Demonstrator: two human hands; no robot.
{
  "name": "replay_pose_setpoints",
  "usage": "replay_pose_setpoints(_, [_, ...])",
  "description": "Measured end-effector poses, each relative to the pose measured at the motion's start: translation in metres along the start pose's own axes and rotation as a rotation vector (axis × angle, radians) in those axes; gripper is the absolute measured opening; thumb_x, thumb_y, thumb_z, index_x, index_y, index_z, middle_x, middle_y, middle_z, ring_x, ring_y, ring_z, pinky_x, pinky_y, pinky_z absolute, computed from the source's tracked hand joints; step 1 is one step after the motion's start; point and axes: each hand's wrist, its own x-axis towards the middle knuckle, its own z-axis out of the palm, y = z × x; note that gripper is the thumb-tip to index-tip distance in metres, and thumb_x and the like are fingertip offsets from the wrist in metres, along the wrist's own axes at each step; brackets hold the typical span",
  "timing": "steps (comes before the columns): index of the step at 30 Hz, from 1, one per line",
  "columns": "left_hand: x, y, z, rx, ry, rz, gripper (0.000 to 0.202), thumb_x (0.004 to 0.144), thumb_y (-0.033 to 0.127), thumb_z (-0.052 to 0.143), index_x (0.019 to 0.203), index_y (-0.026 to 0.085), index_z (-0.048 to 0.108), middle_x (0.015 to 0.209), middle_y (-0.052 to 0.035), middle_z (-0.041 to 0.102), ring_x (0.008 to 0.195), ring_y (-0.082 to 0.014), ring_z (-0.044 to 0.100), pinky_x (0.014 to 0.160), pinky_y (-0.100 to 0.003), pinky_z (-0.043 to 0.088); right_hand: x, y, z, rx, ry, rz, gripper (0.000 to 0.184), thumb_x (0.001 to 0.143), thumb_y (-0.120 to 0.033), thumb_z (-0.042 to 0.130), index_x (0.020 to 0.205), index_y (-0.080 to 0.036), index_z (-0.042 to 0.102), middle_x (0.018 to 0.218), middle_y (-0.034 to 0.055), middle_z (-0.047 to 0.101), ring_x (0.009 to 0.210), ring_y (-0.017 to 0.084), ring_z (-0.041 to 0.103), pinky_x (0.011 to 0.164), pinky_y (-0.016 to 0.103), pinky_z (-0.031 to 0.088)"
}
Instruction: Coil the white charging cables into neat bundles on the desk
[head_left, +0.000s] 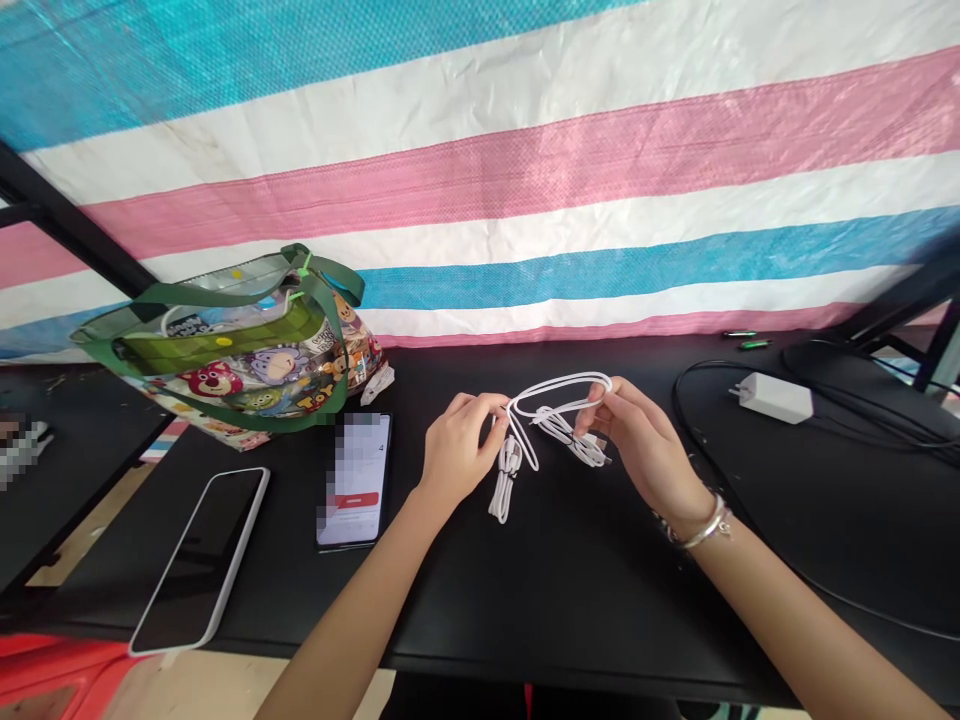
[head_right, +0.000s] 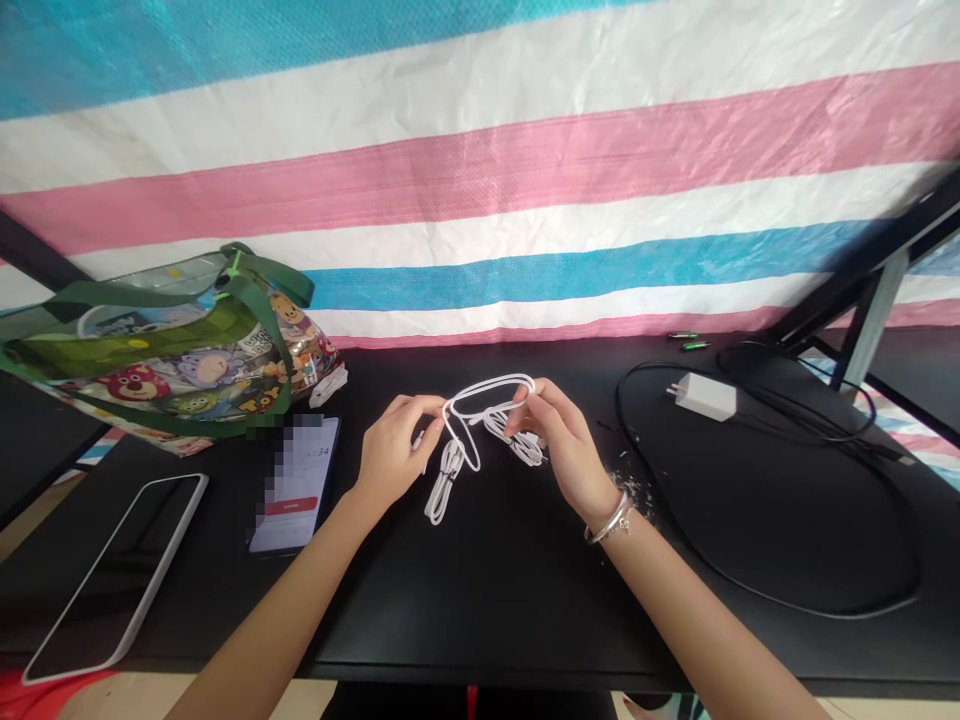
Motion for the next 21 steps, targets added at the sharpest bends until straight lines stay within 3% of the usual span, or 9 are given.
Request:
replay_pose_setpoints(5, [-0.001,0.001,0.004,-0.013,0.073,0.008,0.017,0.081,0.011,0.054,0.092,0.022,0.060,0.087,0.0029,0.072,0.083,-0.0136,0.063,0.067,-0.021,0.049,0.001,0.000,-0.001,0.037,0.041,-0.004,0.025,0.077,-0.046,0.058,0.073,-0.024,0.047,0.057,-0.0041,0.055,0.054,0.015,0.055,0.059,0.031,0.046])
replay_pose_setpoints(12, [-0.004,0.002,0.010,0.147,-0.027,0.248,0.024,0.088,0.012,0.048,0.091,0.026,0.068,0.078,0.0000,0.062,0.081,-0.0145,0.056,0.065,-0.022,0.046,0.000,0.001,0.001,-0.011,0.012,-0.011,0.028,0.078,-0.050,0.057,0.075,-0.024,0.048,0.059,-0.0036,0.054,0.054,0.015,0.055,0.058,0.031,0.046])
replay_pose_setpoints(17, [-0.004,-0.001,0.011,0.229,-0.011,0.289,0.022,0.093,0.021,0.049,0.083,0.023,0.069,0.075,-0.0006,0.057,0.073,-0.0143,0.052,0.063,-0.023,0.043,-0.001,0.002,0.003,-0.027,0.016,-0.028,0.033,0.077,-0.055,0.059,0.074,-0.024,0.049,0.059,-0.0035,0.054,0.055,0.014,0.054,0.059,0.030,0.046])
replay_pose_setpoints(21, [-0.004,-0.003,0.008,0.165,0.013,0.261,0.026,0.095,0.032,0.048,0.083,0.024,0.070,0.072,-0.0002,0.056,0.073,-0.0138,0.052,0.064,-0.022,0.043,-0.001,0.004,0.002,-0.051,0.028,-0.040,0.034,0.076,-0.057,0.060,0.074,-0.024,0.051,0.059,-0.0034,0.055,0.055,0.014,0.054,0.060,0.030,0.046])
